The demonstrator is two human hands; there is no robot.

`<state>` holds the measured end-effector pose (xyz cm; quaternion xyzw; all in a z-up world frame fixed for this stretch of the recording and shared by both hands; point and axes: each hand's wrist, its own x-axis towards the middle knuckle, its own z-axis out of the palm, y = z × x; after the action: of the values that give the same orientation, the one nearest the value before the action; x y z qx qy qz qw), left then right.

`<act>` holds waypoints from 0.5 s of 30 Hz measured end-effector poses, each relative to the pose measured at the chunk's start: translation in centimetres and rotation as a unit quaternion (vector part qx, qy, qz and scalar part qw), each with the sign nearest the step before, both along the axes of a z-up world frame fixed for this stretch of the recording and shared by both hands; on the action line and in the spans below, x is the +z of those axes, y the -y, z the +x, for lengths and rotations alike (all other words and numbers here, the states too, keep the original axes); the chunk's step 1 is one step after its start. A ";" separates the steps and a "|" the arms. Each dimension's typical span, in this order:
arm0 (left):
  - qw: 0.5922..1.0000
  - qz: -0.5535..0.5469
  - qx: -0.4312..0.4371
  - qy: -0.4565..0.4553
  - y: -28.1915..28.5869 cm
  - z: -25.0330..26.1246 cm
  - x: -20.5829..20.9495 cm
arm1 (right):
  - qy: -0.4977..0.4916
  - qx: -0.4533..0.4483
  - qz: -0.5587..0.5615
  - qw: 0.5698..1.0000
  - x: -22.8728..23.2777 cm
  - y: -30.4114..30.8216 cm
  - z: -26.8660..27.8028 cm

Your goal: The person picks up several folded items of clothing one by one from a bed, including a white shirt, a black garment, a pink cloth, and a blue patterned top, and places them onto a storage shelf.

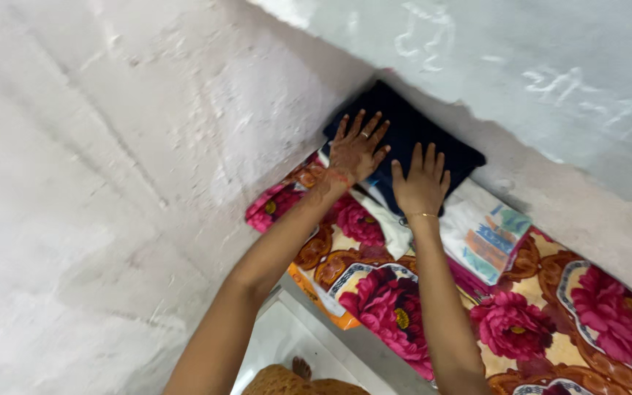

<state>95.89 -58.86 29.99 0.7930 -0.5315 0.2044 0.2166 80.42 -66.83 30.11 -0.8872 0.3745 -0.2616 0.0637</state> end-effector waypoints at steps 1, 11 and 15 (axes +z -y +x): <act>1.000 -0.020 0.001 -0.006 -1.8 -0.5 -0.4 | 0.004 0.011 0.002 1.000 -0.1 -1.2 -0.3; 0.980 -0.041 0.184 -0.069 -27.8 -8.8 -4.5 | 0.027 0.295 0.035 0.954 -3.9 -21.1 0.4; 0.928 -0.078 0.345 -0.116 -38.7 -15.1 -7.4 | -0.021 0.428 0.050 0.902 -7.0 -31.0 0.0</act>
<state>80.74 -20.15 22.55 0.9262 -0.1791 0.2138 0.2537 80.40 -35.83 23.11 -0.9630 -0.0275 -0.1713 0.2063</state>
